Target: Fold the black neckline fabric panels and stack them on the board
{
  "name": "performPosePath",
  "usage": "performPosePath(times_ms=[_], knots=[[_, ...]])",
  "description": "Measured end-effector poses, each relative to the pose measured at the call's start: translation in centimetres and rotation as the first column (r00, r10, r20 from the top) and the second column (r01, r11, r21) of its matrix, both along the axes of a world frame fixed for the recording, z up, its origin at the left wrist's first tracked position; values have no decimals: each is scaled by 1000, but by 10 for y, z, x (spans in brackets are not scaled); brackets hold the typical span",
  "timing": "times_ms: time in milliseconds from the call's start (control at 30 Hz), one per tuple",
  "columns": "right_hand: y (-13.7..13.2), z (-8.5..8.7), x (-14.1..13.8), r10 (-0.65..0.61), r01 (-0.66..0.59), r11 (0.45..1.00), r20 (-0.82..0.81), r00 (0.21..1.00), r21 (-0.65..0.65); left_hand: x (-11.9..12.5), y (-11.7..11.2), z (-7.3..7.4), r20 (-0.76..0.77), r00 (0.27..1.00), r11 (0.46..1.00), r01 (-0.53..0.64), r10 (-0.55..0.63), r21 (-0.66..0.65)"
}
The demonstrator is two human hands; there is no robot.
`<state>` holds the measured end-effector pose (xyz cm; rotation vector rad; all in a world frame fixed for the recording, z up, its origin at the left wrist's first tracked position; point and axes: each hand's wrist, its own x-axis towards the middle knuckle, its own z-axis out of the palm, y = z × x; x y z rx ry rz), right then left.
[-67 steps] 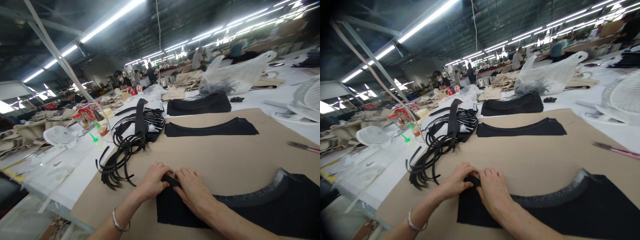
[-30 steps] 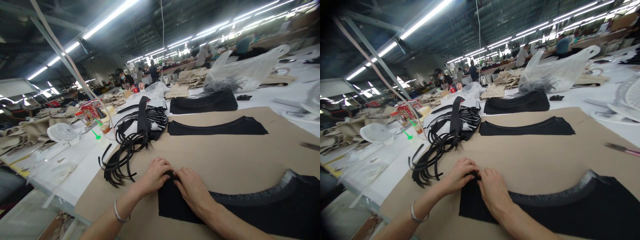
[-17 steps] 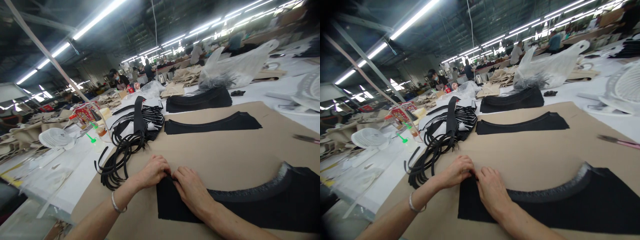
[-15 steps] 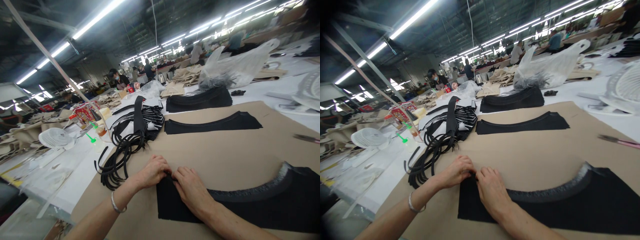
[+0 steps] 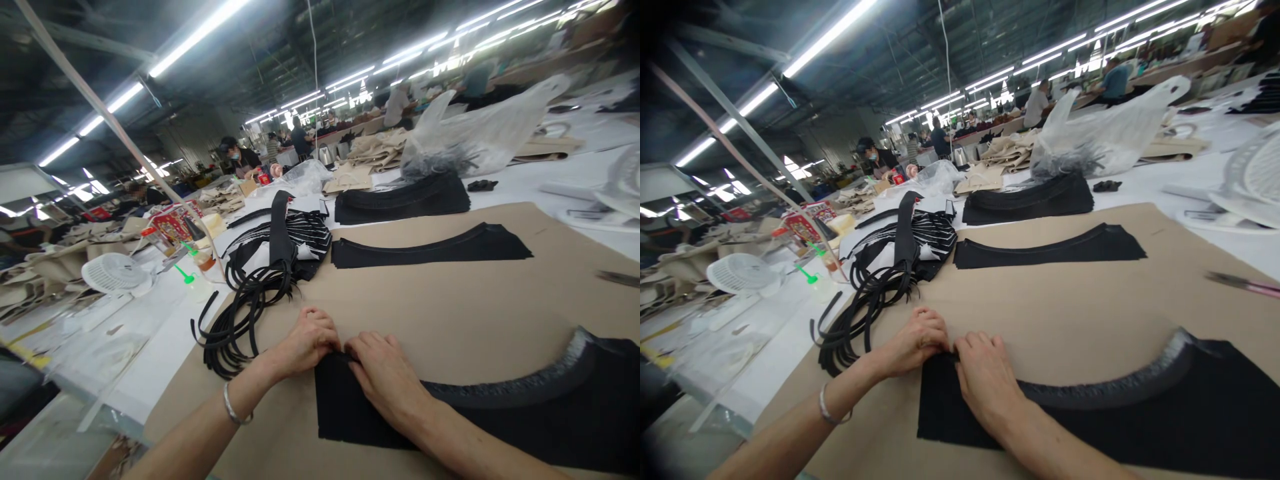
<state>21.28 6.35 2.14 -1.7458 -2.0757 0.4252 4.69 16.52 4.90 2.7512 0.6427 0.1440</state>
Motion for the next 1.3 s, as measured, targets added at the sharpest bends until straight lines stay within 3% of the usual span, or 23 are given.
performPosePath(times_ms=[467,767,1033,1300], knots=[[-2,-1,3,75,-72,996,-55,996,59,-12,-7,-11,96,995,998,-20,15,56],[-3,-8,3,137,-155,970,105,985,190,-19,-10,-17,150,988,996,-40,27,84],[-4,-2,0,142,-172,970,172,975,170,-29,-23,-13,192,973,982,-152,129,108],[-4,-4,-1,172,-199,965,165,971,168,-37,-44,-15,83,988,973,-146,133,178]])
